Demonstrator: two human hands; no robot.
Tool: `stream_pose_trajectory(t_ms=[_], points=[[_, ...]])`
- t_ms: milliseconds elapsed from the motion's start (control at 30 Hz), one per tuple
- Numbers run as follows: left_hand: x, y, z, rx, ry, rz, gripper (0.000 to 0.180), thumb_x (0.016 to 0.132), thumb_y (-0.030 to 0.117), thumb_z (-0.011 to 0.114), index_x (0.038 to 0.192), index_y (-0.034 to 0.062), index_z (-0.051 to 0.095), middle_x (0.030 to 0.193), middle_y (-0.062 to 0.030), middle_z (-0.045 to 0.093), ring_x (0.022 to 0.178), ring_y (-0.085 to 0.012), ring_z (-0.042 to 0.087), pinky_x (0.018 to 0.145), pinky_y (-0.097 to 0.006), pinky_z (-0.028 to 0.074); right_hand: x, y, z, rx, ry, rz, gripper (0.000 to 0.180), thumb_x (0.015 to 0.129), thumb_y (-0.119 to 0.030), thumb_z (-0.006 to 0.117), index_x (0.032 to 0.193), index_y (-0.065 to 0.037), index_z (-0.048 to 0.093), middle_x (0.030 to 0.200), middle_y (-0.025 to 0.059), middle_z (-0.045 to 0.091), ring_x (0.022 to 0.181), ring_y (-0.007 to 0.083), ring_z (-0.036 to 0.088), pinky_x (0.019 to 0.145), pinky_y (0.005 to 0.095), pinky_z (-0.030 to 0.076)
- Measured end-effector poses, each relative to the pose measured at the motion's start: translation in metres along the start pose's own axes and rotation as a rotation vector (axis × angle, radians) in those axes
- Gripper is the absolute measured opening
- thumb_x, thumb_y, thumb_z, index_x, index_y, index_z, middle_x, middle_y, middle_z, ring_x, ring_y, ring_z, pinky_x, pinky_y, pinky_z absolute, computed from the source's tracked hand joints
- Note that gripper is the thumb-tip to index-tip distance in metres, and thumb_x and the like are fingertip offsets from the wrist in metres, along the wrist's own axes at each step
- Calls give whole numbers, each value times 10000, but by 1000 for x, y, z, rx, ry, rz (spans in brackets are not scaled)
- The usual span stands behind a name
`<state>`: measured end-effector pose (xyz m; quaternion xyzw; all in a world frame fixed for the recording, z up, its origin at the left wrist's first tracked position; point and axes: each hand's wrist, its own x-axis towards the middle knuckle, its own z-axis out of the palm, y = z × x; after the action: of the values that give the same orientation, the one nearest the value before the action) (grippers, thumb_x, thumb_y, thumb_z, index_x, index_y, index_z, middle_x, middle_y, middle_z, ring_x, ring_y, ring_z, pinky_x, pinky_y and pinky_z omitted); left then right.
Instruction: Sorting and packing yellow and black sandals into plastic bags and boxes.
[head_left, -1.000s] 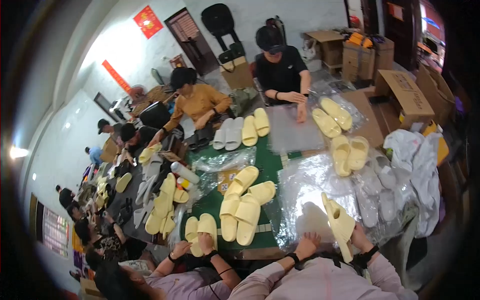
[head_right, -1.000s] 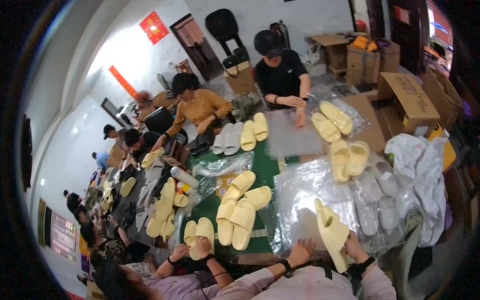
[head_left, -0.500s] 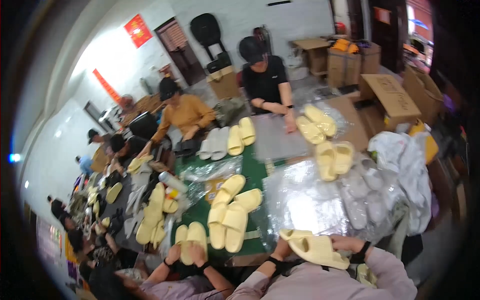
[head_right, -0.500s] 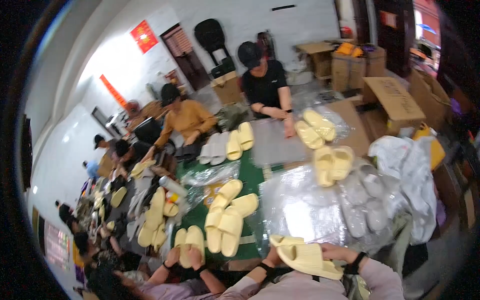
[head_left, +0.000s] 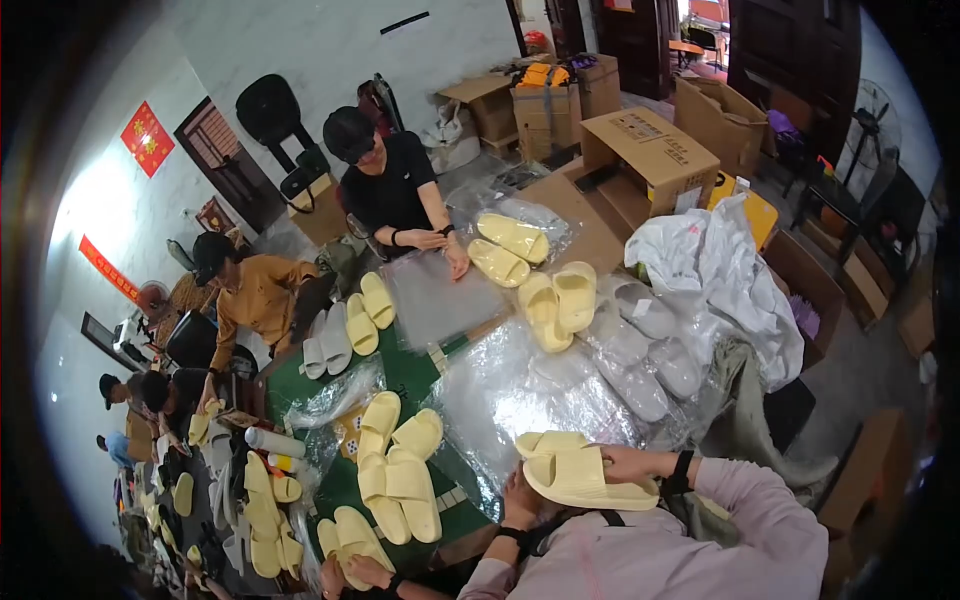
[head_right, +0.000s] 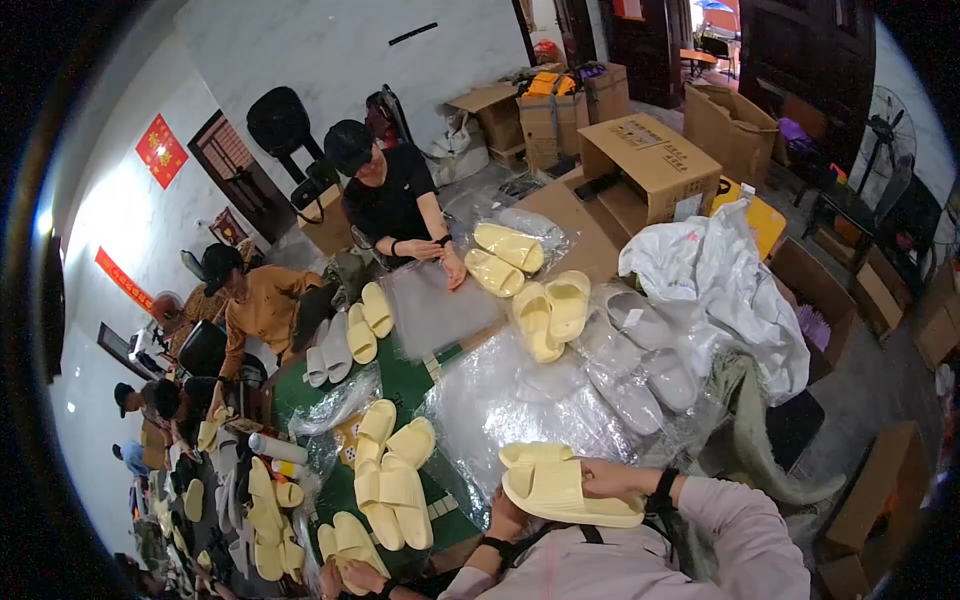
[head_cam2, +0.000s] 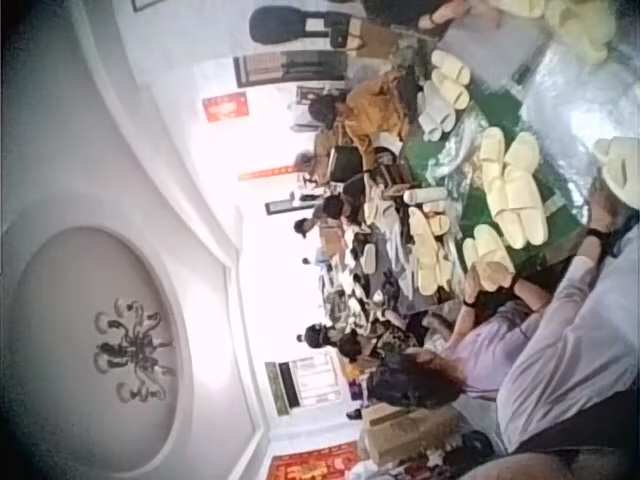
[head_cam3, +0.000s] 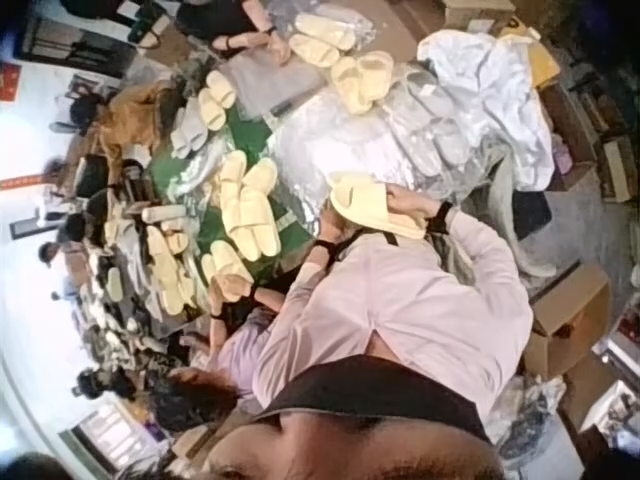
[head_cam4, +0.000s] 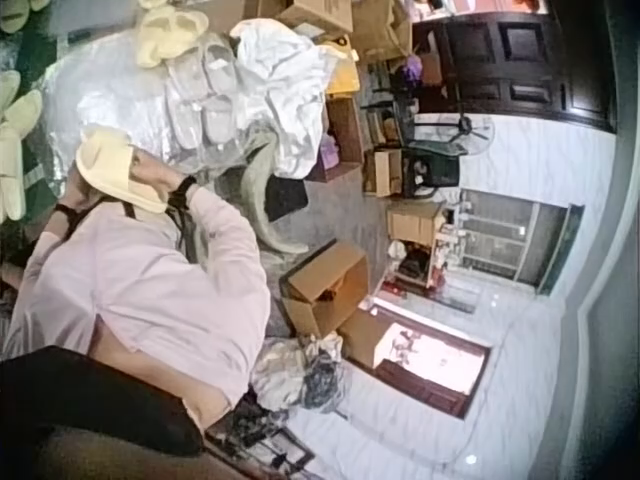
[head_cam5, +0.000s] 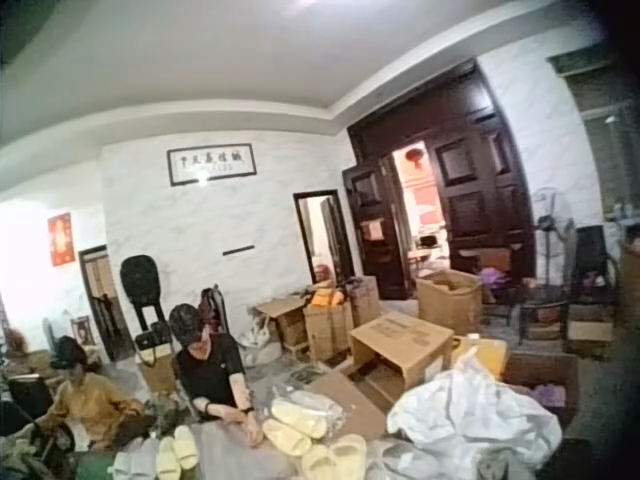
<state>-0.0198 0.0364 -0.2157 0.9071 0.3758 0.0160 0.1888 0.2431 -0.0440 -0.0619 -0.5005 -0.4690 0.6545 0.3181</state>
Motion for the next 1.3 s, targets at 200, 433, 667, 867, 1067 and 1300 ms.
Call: stream_pose_trajectory(t_ms=[200, 433, 667, 867, 1067, 1300], points=[[26, 3, -14, -665, 26, -205, 353, 762, 161, 551, 1107, 96, 583, 1234, -108, 482, 1105, -322, 468, 903, -390, 401, -8, -13, -2, -71, -2, -64, 448, 828, -111, 549, 1255, -17, 450, 1153, 77, 571, 1044, 125, 503, 918, 279, 391], [26, -14, -11, -1650, 270, -169, 409, 798, 170, 541, 1193, 62, 535, 1258, -150, 492, 1217, -342, 382, 952, -385, 337, 14, 13, 14, -51, -134, 15, 403, 887, -168, 507, 1254, -11, 450, 1155, 87, 568, 1039, 132, 500, 902, 284, 395], [27, -19, -46, -1277, 384, -319, 557, 790, 117, 536, 1282, -81, 365, 1357, -221, 360, 1180, -384, 391, 959, -424, 325, 23, 12, 14, -147, -130, 14, 368, 867, -122, 485, 1216, -6, 482, 1123, 96, 585, 1008, 139, 514, 896, 296, 405], [32, 12, -96, -343, 404, -13, 576, 759, 59, 533, 1295, -68, 363, 1365, -196, 363, 1113, -392, 425, 939, -419, 338, 22, 30, 11, -86, -37, -25, 372, 846, -97, 489, 1206, -4, 490, 1141, 114, 583, 1037, 163, 524, 913, 299, 394], [26, 59, -147, -181, 301, 103, 619, 707, 98, 568, 1292, -19, 401, 1359, -165, 388, 1174, -374, 376, 969, -460, 299, 35, 60, 3, -298, 221, -111, 329, 839, -108, 481, 1150, -8, 523, 1165, 115, 557, 1041, 194, 528, 892, 296, 402], [17, 59, -130, -231, 204, 188, 631, 686, 73, 521, 1298, 6, 385, 1383, -120, 355, 1268, -352, 295, 1033, -485, 213, 34, 7, 20, -713, 400, -136, 311, 815, -151, 489, 1079, -4, 562, 1153, 198, 528, 1045, 358, 508, 891, 371, 418]])
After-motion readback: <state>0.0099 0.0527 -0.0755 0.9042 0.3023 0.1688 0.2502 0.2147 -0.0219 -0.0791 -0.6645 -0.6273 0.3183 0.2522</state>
